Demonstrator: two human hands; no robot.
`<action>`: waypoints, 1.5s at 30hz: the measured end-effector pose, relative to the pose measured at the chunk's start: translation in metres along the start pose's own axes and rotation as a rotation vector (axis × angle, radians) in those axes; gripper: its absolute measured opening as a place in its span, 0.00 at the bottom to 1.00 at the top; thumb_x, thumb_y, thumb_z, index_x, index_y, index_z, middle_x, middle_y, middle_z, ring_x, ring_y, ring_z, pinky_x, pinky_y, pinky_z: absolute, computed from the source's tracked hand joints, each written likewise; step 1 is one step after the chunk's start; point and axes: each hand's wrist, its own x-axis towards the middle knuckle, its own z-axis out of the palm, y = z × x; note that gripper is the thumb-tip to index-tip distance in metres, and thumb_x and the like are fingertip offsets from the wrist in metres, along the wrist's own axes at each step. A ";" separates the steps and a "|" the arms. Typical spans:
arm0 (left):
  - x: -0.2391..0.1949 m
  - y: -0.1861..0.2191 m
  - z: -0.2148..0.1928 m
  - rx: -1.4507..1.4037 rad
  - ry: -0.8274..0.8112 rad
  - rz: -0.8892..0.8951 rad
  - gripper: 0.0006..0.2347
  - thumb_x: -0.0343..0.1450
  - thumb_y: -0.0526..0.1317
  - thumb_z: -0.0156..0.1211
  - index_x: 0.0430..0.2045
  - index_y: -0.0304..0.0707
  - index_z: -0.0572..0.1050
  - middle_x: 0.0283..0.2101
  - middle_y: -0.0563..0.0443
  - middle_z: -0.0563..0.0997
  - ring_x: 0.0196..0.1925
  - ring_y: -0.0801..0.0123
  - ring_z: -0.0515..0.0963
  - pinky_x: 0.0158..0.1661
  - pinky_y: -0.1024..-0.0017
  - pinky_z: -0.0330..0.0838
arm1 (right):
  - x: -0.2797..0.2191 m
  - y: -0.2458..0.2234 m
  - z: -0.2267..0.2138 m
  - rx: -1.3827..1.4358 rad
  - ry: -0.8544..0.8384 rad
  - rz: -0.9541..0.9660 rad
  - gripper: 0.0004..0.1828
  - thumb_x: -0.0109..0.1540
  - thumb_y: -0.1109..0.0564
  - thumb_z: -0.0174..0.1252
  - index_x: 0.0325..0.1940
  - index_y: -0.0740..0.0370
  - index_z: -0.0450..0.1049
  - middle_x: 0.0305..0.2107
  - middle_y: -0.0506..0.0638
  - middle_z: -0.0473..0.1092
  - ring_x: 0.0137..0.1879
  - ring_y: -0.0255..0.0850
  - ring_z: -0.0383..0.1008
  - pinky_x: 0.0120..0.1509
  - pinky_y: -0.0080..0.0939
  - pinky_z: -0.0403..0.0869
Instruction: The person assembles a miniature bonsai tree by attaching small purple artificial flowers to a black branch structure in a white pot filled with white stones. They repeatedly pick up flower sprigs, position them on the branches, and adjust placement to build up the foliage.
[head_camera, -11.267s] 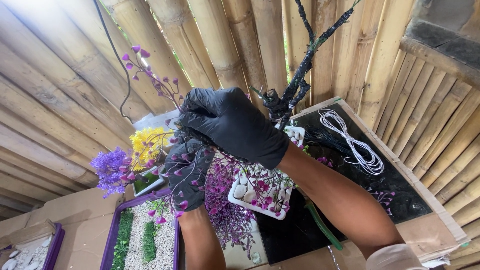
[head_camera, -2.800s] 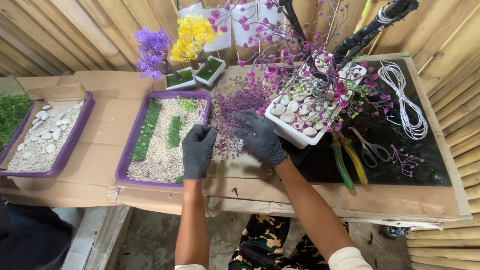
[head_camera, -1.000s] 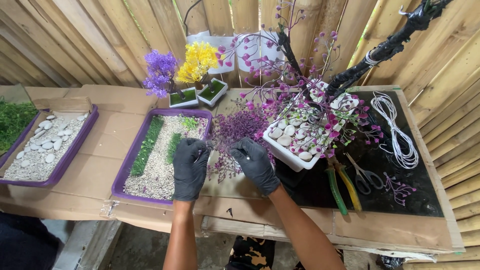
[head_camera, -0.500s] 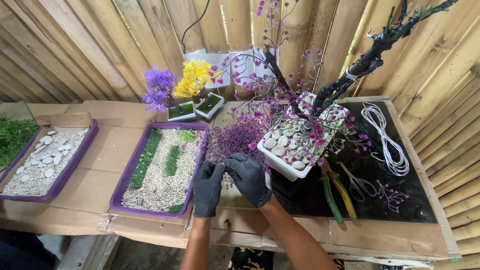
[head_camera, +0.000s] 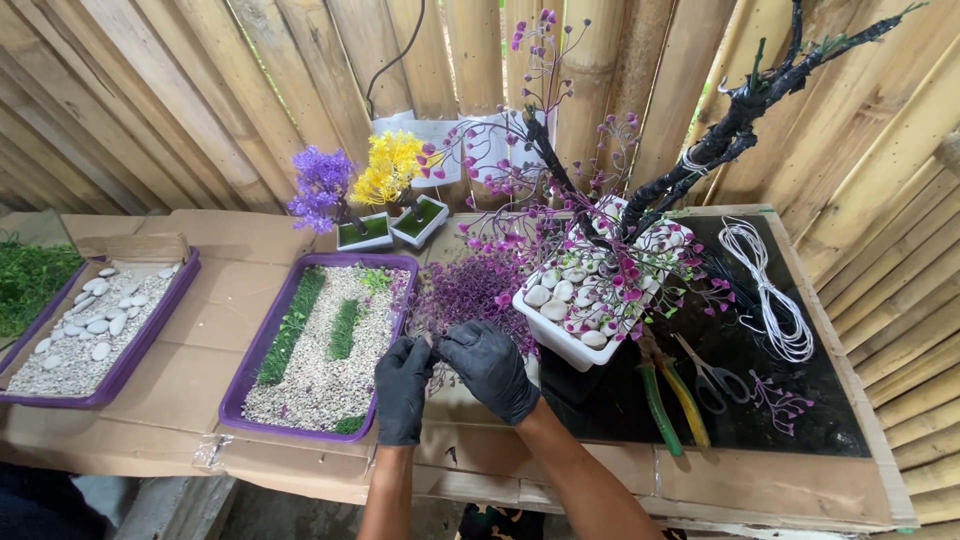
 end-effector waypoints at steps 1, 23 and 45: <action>0.010 -0.016 0.000 0.019 0.016 0.003 0.09 0.70 0.42 0.68 0.22 0.36 0.81 0.21 0.45 0.82 0.22 0.70 0.76 0.29 0.75 0.69 | -0.001 0.000 0.002 0.010 0.000 -0.001 0.08 0.68 0.55 0.58 0.35 0.55 0.77 0.31 0.50 0.70 0.36 0.49 0.76 0.40 0.47 0.75; -0.008 0.214 -0.004 -0.552 -0.019 0.481 0.06 0.70 0.32 0.66 0.25 0.28 0.77 0.24 0.39 0.77 0.21 0.67 0.72 0.26 0.72 0.71 | -0.019 0.016 0.017 0.350 -0.048 0.424 0.12 0.63 0.63 0.60 0.49 0.54 0.80 0.30 0.55 0.70 0.36 0.60 0.76 0.40 0.54 0.77; 0.040 0.349 0.073 0.069 -0.740 1.245 0.13 0.71 0.23 0.72 0.18 0.34 0.73 0.36 0.43 0.83 0.46 0.61 0.88 0.41 0.72 0.82 | -0.044 0.037 0.043 0.306 -0.112 0.359 0.08 0.67 0.56 0.60 0.50 0.53 0.79 0.37 0.49 0.74 0.37 0.48 0.78 0.40 0.47 0.73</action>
